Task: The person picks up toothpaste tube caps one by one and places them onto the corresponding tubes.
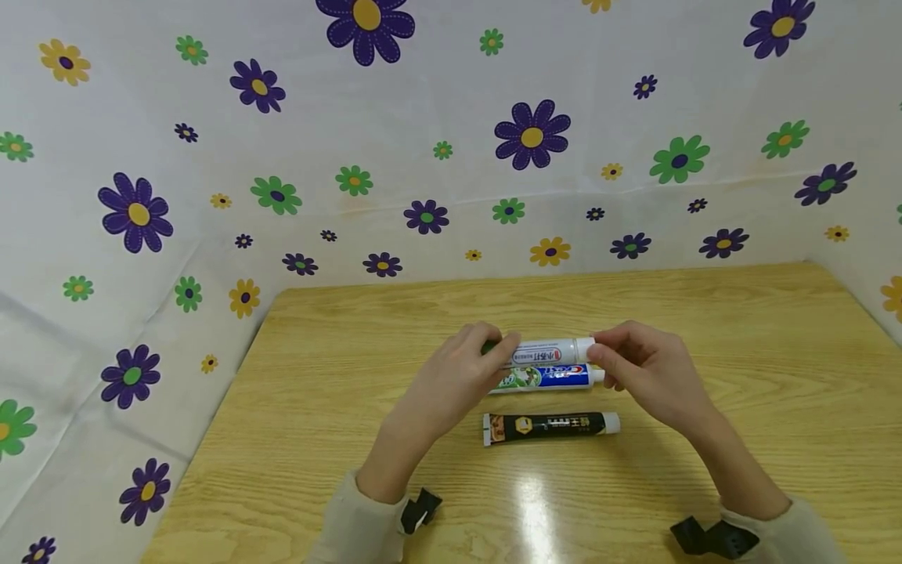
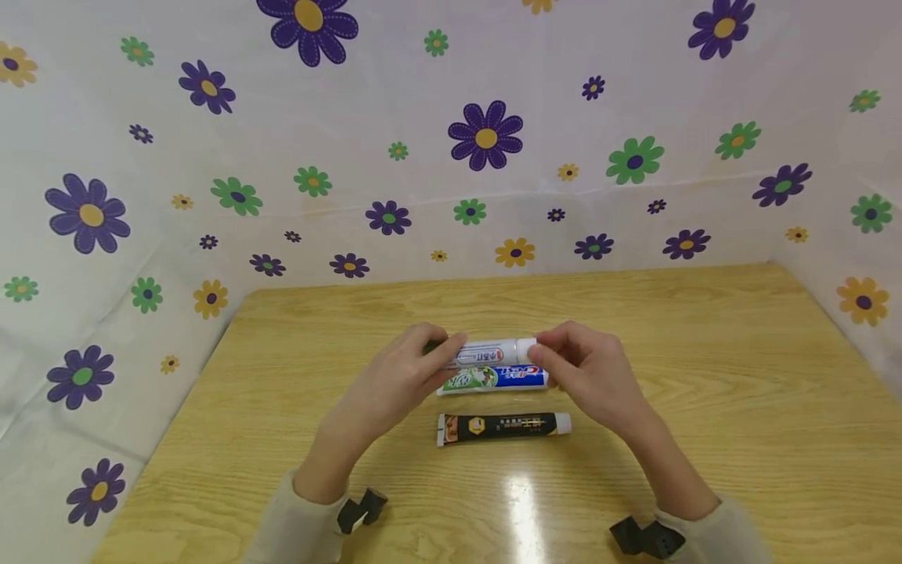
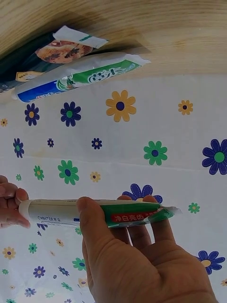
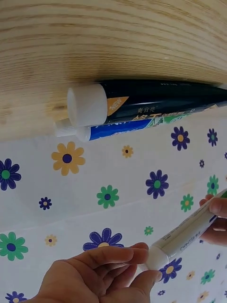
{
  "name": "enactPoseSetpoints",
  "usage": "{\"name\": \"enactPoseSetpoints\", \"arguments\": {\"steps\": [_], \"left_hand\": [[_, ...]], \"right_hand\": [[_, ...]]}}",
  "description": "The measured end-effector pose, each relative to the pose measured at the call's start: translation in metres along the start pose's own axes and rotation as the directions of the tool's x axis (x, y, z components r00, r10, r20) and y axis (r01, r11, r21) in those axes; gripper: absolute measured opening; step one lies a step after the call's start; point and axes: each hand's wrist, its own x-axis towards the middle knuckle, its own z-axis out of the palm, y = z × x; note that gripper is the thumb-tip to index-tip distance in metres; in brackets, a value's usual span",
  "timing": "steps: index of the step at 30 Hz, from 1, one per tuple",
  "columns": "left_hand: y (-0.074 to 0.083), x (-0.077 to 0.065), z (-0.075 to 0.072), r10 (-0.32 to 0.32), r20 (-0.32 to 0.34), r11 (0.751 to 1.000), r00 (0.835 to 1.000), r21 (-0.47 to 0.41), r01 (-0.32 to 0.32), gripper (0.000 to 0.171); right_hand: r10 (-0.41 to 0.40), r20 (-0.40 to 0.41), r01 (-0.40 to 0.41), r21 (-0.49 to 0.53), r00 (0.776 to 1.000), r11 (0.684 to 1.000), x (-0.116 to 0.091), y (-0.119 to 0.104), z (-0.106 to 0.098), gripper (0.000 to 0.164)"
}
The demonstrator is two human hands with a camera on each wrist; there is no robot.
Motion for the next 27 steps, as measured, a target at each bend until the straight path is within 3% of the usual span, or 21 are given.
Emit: {"name": "enactPoseSetpoints", "arguments": {"steps": [7,16,27], "left_hand": [[-0.003,-0.001,0.001,-0.023,0.014,0.997,1.000,-0.075,0.024,0.041],[-0.005,-0.003,0.000,-0.010,-0.003,0.989,1.000,-0.149,0.010,0.039],[-0.005,-0.003,-0.003,-0.004,0.004,0.987,1.000,-0.159,0.005,0.038]], "right_hand": [[0.073,0.007,-0.073,-0.045,0.997,0.996,0.001,-0.003,-0.001,0.016],[-0.039,0.116,0.052,-0.108,0.992,0.993,0.001,-0.009,-0.018,0.050],[-0.138,0.118,0.152,-0.116,0.983,0.981,0.001,-0.011,-0.019,0.042]]}}
